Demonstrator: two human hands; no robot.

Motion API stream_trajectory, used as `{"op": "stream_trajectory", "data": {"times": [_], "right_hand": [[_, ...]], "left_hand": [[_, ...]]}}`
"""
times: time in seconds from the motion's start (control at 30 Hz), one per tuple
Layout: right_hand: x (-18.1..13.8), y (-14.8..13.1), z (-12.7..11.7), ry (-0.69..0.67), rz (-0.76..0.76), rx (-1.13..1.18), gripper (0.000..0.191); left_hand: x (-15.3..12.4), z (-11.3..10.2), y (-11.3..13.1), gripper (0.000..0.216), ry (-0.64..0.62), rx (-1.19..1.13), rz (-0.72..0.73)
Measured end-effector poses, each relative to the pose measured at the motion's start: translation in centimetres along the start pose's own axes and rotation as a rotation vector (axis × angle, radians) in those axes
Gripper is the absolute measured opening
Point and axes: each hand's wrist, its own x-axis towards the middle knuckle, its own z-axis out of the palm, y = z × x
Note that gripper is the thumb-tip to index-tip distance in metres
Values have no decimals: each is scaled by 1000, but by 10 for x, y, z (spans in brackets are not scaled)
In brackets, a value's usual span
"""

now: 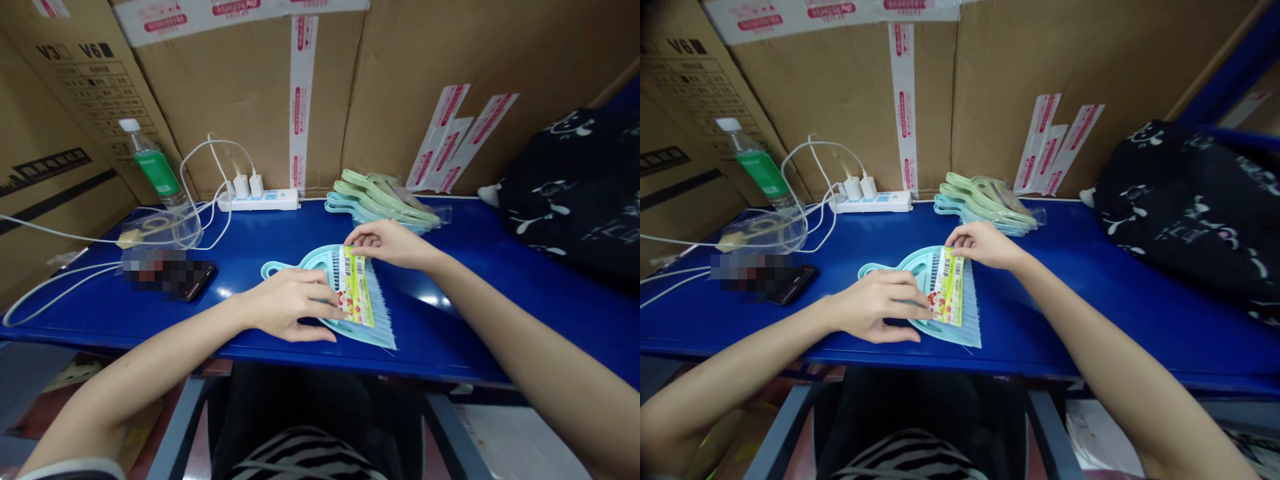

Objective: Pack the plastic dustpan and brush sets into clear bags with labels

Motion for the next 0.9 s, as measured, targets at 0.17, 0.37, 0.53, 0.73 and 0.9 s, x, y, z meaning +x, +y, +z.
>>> {"op": "stream_trajectory", "data": {"times": [0.17,0.37,0.53,0.73,0.9], "right_hand": [[0,-1,0,18,-7,-46,20],[-1,-2,-5,28,-36,-118,20],[-2,-1,-7,28,-76,-207,24],[-2,3,-6,89,-106,-276,24],[0,7,-3,133,-179,-389,26]], "left_hand": [[-1,1,0,24,-48,-17,0],[0,0,0,23,-12,-2,-11],[0,0,-3,26,42,58,-45],[-2,-1,-5,26,16,96,-63],[-6,-9,-11,31,21,331,-217]]}}
